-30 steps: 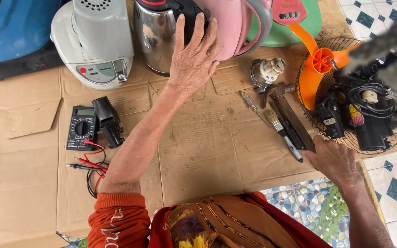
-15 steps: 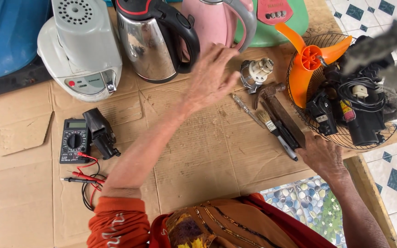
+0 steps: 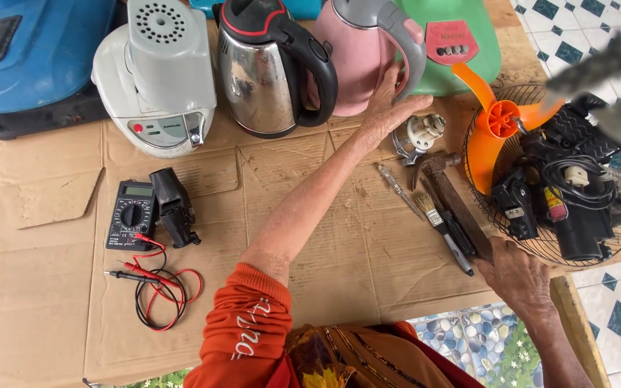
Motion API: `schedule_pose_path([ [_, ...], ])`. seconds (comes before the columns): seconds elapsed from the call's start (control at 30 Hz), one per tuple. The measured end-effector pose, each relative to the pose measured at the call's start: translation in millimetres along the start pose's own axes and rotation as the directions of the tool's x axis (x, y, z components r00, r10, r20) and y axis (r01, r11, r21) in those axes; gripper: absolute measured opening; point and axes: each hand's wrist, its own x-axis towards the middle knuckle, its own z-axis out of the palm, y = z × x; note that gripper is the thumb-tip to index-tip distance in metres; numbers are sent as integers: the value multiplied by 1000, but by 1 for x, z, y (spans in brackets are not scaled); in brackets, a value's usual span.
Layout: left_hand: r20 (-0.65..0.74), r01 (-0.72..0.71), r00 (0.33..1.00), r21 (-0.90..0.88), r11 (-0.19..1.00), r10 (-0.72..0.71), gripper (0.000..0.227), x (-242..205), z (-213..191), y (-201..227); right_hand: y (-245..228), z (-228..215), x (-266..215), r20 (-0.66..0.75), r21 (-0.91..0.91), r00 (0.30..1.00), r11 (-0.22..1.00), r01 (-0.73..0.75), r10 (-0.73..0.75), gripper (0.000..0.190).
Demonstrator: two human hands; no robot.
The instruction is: Testing an electronic component with a multimeter and then cleaning and inspecting a blue plastic tube.
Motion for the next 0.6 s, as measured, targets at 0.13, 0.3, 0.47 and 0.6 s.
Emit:
schedule_pose_path([
  [0.13, 16, 123, 992, -38, 992, -122, 126, 3, 2, 21, 6, 10, 2, -65, -68, 997, 997, 43, -48, 69],
  [0.3, -130, -56, 991, -185, 981, 32, 94, 0, 15, 11, 4, 9, 1, -10, -67, 1000, 998, 12, -13, 70],
  [0.47, -331, -207, 928, -84, 975, 169, 48, -19, 28, 0, 7, 21, 3, -36, -95, 999, 995, 13, -16, 62],
  [0.6, -400, -286, 891, -121, 951, 217, 46, -25, 29, 0, 8, 25, 6, -22, -129, 1000, 992, -4, 2, 71],
])
